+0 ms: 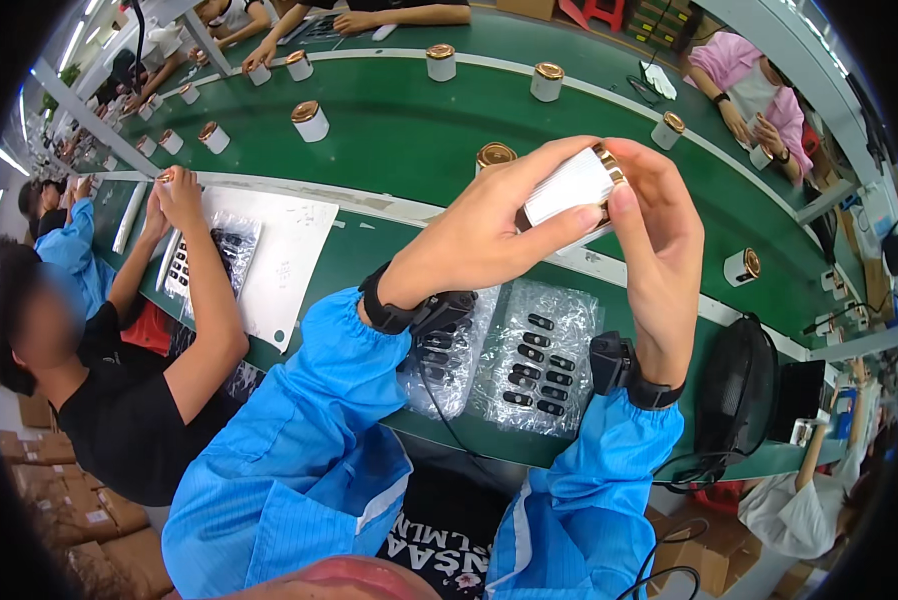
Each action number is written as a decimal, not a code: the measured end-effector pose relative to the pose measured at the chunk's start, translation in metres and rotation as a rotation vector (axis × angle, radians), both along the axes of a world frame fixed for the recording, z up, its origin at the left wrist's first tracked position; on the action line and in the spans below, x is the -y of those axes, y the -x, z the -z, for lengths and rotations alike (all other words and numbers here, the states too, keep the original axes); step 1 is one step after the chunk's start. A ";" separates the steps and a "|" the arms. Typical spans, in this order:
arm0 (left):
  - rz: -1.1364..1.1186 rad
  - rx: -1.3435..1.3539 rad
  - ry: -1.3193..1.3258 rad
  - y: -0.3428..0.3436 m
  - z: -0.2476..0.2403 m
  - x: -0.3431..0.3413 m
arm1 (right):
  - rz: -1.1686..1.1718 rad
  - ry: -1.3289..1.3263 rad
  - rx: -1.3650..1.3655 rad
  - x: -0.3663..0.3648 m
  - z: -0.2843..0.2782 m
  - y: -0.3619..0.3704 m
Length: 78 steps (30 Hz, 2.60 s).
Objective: Assemble small electronic components for handheld devices on a production line.
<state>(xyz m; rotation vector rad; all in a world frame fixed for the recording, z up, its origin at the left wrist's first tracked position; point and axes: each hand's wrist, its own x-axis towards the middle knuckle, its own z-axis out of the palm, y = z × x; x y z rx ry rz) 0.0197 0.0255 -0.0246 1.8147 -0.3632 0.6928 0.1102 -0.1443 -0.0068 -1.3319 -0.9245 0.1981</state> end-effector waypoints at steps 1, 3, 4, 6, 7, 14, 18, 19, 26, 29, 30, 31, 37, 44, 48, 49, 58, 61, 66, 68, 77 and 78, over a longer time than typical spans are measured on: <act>0.001 0.002 0.005 -0.001 0.000 -0.001 | -0.005 0.004 0.000 0.000 -0.001 0.000; 0.008 0.006 0.017 -0.001 0.000 -0.001 | 0.008 0.019 0.004 0.000 -0.003 0.001; 0.006 0.008 0.020 -0.001 -0.002 -0.001 | 0.014 0.024 0.008 -0.001 -0.004 0.001; 0.053 -0.014 0.024 0.001 -0.006 0.001 | -0.011 0.064 0.029 0.006 -0.007 -0.003; 0.077 -0.024 0.028 0.002 -0.007 0.002 | -0.035 0.100 0.048 0.011 -0.009 -0.006; 0.219 -0.166 -0.041 0.002 0.003 0.007 | -0.117 0.342 0.153 0.040 -0.016 -0.012; 0.228 -0.174 -0.080 0.005 0.002 0.002 | -0.137 0.383 0.215 0.039 -0.016 -0.010; 0.226 -0.167 -0.093 0.005 0.002 0.000 | -0.138 0.366 0.223 0.036 -0.014 -0.009; -0.051 -0.050 -0.221 -0.004 0.032 -0.016 | -0.065 0.280 0.220 0.005 0.014 -0.020; -0.152 -0.047 -0.268 -0.005 0.034 -0.020 | 0.027 0.333 0.230 -0.008 0.033 -0.040; -0.175 -0.106 -0.296 0.000 0.025 -0.019 | 0.119 0.328 0.333 -0.011 0.043 -0.050; -0.198 -0.162 -0.325 0.003 0.020 -0.019 | 0.213 0.325 0.437 -0.013 0.054 -0.060; -0.107 -0.190 -0.341 0.003 0.015 -0.017 | 0.317 0.474 0.536 -0.011 0.144 -0.114; -0.007 -0.147 -0.325 0.000 0.007 -0.009 | 0.433 0.472 0.662 0.006 0.080 -0.082; -0.024 -0.015 -0.416 -0.010 0.011 -0.005 | 0.273 0.211 0.659 0.012 0.022 -0.035; 0.001 -0.055 -0.379 0.000 0.000 -0.003 | 0.225 0.167 0.714 0.003 0.017 -0.026; 0.065 -0.044 -0.323 0.013 -0.015 0.024 | 0.092 0.119 0.752 0.024 -0.014 0.010; 0.123 -0.015 -0.289 0.011 -0.006 0.015 | 0.145 0.090 0.792 0.026 -0.016 0.017; 0.142 -0.060 -0.109 0.022 -0.004 0.000 | 0.180 0.043 0.766 0.033 -0.027 0.026; 0.186 -0.196 0.139 0.025 -0.004 -0.009 | 0.217 0.064 0.739 0.035 -0.029 0.026; -0.132 0.331 -0.375 0.018 -0.010 0.024 | 0.072 -0.064 0.672 0.016 -0.025 0.032; -0.070 0.294 -0.321 0.017 -0.004 0.019 | -0.015 -0.059 0.587 0.013 -0.024 0.033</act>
